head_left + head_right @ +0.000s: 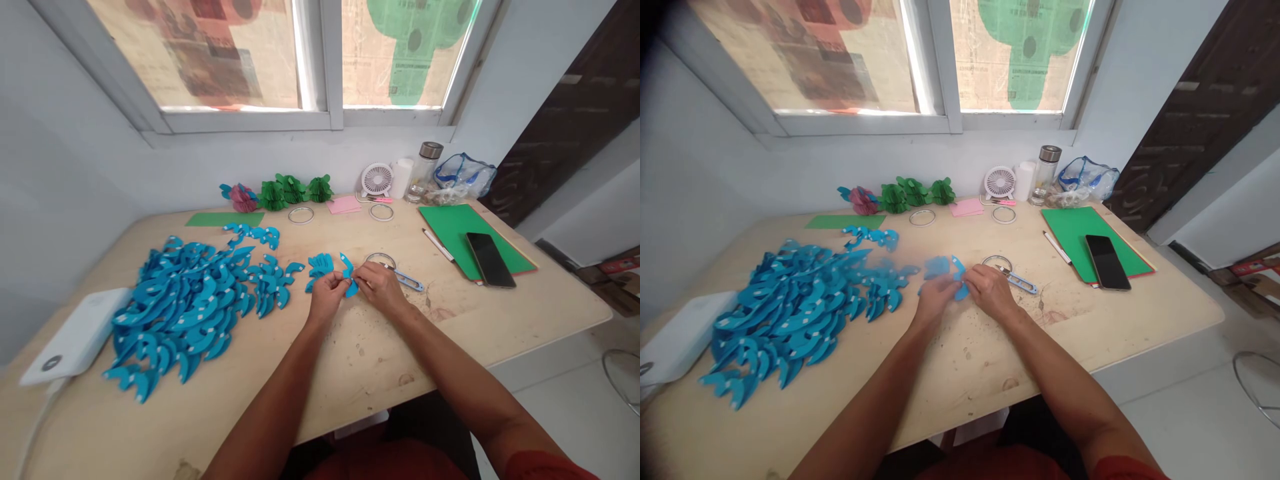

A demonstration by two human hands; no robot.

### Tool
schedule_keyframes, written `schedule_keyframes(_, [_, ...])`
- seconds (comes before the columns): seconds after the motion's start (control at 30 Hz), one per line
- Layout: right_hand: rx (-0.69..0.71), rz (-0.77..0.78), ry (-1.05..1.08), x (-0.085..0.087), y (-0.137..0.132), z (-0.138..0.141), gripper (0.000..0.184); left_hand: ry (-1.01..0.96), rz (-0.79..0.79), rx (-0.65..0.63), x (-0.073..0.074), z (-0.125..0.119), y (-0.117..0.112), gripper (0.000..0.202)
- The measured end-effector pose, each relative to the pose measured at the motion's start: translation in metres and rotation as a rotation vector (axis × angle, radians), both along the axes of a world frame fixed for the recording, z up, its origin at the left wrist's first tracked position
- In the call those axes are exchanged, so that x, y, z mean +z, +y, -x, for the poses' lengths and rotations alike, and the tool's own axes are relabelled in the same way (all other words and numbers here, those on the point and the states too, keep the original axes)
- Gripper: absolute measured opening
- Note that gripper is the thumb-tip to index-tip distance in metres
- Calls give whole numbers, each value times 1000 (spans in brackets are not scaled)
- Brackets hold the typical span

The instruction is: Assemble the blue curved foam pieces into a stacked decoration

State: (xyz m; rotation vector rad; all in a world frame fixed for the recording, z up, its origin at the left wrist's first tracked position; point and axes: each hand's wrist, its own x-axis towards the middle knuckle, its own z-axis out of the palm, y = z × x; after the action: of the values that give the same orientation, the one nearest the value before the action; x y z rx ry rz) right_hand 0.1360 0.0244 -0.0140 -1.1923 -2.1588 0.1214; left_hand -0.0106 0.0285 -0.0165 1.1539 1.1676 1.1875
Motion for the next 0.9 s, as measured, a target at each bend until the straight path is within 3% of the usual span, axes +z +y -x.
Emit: schedule_keyframes(0.9, [9, -15, 107, 2, -3, 6, 13, 77, -15, 102, 1, -2, -1, 4])
